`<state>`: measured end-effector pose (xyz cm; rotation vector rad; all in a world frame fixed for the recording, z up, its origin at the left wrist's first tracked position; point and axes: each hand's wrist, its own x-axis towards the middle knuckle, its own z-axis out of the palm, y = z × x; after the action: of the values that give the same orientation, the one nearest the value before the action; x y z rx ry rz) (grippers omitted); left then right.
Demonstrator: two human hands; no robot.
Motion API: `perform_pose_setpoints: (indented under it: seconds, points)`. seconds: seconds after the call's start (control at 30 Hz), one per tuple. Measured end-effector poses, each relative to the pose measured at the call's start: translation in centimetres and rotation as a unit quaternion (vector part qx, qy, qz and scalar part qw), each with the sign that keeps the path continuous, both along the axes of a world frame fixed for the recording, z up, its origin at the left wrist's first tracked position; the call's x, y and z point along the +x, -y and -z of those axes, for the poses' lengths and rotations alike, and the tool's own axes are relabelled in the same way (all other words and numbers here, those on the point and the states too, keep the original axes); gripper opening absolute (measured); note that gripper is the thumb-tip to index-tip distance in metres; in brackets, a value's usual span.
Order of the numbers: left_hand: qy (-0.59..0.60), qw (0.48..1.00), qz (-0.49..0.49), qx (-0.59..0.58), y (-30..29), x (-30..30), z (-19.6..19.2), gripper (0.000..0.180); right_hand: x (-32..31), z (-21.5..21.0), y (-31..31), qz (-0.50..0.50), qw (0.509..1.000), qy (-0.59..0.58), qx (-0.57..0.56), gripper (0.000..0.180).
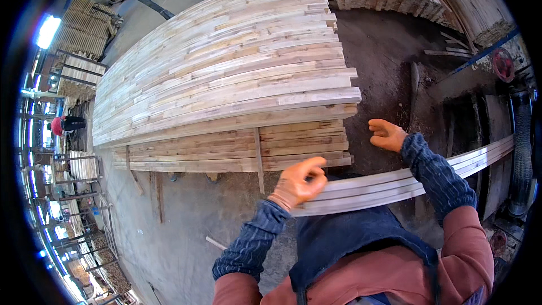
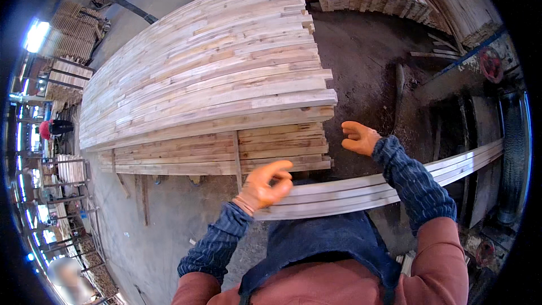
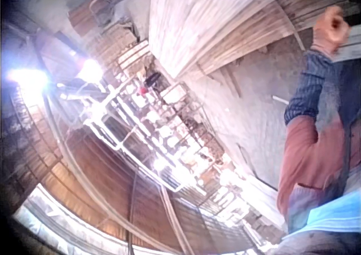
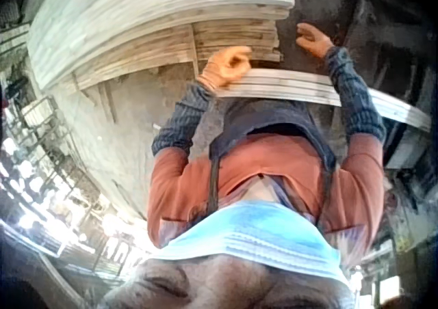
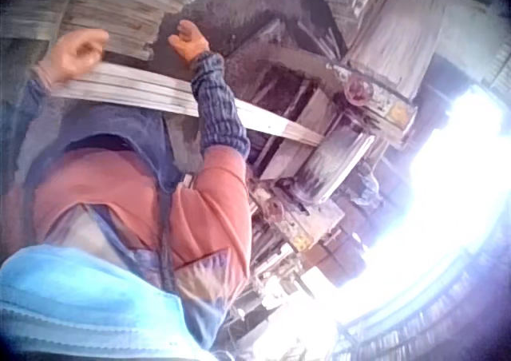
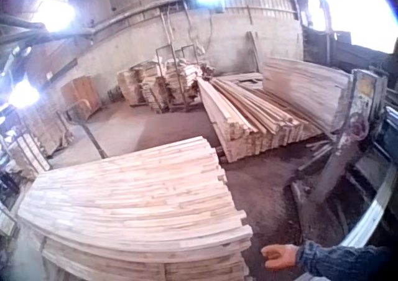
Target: The person feeds wooden planks from a stack into a processing machine, picking up and inserting them one at a time.
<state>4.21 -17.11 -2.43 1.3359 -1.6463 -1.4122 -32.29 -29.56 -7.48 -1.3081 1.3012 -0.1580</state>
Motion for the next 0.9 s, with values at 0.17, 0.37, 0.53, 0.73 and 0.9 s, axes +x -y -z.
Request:
perform_pose_setpoints:
  seconds: [0.17, 0.37, 0.53, 0.73, 0.9]
  points:
    - [-0.177, 0.909, -0.245, 0.287, 2.4, 10.1, 10.1, 0.045, 4.5, 10.0, 3.6, 0.076, 0.993, -0.054, 0.071, 0.091]
    - [-0.411, 0.749, -0.385, 0.348, 3.1, 16.5, 27.3, 0.04, 5.4, 25.2, 9.4, 0.279, 0.959, -0.04, -0.02, 0.074]
    - [-0.8, 0.458, -0.26, 0.286, 8.8, 18.7, 40.0, 0.028, 5.4, 31.2, 7.9, 0.383, 0.918, -0.041, -0.095, 0.071]
    - [-0.426, 0.541, -0.624, 0.369, 14.7, 17.7, 44.2, 0.048, 5.9, 28.0, 6.9, 0.462, 0.88, -0.057, -0.096, 0.083]
    - [-0.546, 0.585, -0.513, 0.312, 15.5, 18.8, 44.8, 0.06, 7.6, 29.2, 5.9, 0.561, 0.824, -0.057, -0.06, 0.082]
